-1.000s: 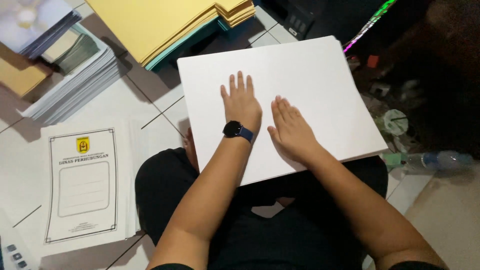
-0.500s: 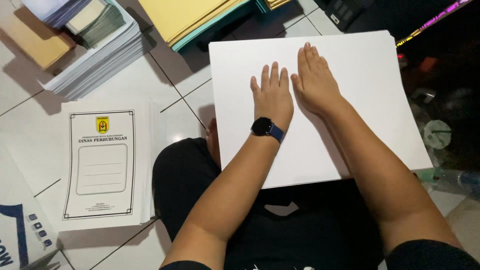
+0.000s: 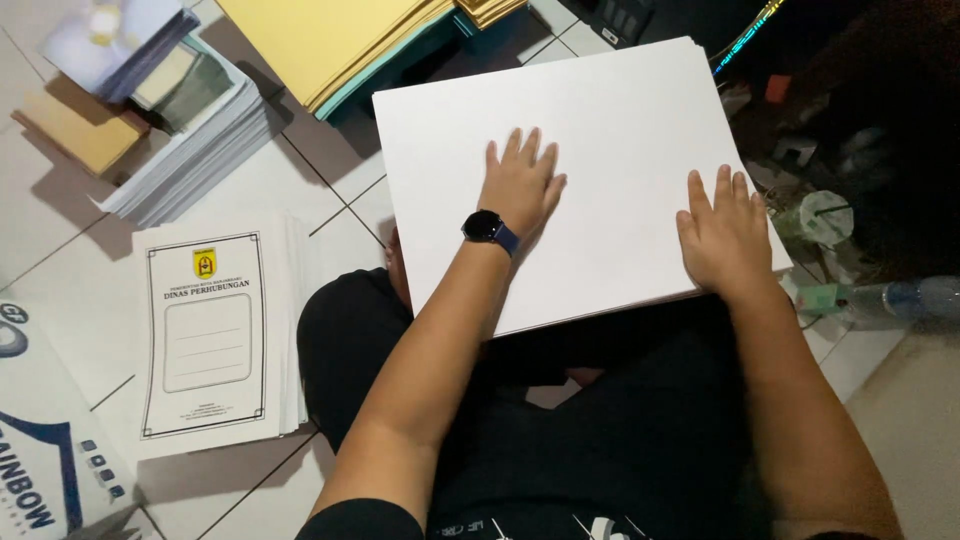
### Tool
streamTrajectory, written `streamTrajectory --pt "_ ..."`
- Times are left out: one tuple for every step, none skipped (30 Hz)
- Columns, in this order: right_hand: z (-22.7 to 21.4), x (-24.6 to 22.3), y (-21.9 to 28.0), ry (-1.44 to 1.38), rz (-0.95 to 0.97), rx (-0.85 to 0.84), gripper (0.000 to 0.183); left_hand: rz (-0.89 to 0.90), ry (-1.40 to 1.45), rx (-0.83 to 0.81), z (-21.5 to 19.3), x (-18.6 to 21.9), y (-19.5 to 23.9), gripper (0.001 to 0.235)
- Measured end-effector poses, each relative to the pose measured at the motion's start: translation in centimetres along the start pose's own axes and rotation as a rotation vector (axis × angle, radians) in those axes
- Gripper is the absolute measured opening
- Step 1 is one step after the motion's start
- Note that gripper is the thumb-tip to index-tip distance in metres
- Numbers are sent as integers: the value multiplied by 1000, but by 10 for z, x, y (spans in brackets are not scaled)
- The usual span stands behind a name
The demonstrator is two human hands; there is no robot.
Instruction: The person sits on the floor and assembles folders by placing a printed cover sheet inside a white folder. They smooth the contents with their hands, close the folder, and repeat the process with multiple sets of materials.
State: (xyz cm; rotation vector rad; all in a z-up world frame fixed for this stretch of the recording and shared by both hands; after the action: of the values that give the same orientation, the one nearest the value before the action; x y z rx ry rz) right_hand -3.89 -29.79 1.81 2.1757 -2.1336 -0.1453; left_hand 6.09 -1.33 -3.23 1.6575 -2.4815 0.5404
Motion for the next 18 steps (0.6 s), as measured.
streamTrajectory --pt "-1 -2 3 -7 -2 9 67 3 -11 5 -14 23 16 54" --pt "-2 -4 4 -16 14 11 66 -1 -25 -168 -25 45 32 63" --pt "-1 -8 5 -27 24 5 65 -14 -40 -347 -34 66 51 74" --pt "0 -5 5 -35 15 6 65 -21 -49 -348 -37 82 65 74" --pt "3 -4 4 -29 19 1 65 -44 -6 -385 -38 96 81 71" --pt "7 -3 2 -22 23 -4 66 -67 38 -422 -38 109 95 68" --pt "2 -8 5 -34 17 -16 66 -75 30 -436 -24 106 93 68" --pt "-3 -12 6 -57 3 25 65 -100 2 -287 -10 103 89 70" --pt "-9 -15 9 -76 -7 64 64 -120 -23 -139 4 100 86 71" --pt "-9 -17 11 -85 -9 50 64 -126 -28 -155 11 90 73 71" --pt "-12 -18 11 -83 -1 29 64 -158 -75 -108 17 80 56 73" --pt "-15 -19 10 -81 7 8 64 -189 -122 -61 22 69 38 74" --pt "-14 -18 12 -84 12 5 64 -185 -123 -65 23 59 19 74" --pt "-13 -18 13 -73 -22 50 64 -212 -158 -73 24 48 -1 75" --pt "-11 -18 17 -62 -50 88 64 -236 -190 -88 27 38 -19 75" --pt "-14 -19 15 -65 -39 80 64 -228 -187 -99 21 31 -38 75" --pt "-15 -20 15 -73 -28 54 64 -232 -184 -153 17 24 -56 72" --pt "-16 -21 15 -82 -17 28 65 -236 -180 -206 14 17 -74 69"
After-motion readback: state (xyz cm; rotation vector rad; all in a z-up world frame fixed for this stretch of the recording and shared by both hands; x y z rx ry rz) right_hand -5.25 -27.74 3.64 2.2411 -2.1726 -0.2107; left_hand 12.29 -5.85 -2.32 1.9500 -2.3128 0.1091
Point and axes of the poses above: each hand's wrist, its own y-axis away from the middle knuckle, its own z-axis out of the palm, x = y × z, the point moved 1 cm from there along -y, towards the middle knuckle, and after that the axes turned 3 degrees about -z, right-handed, at the moved point
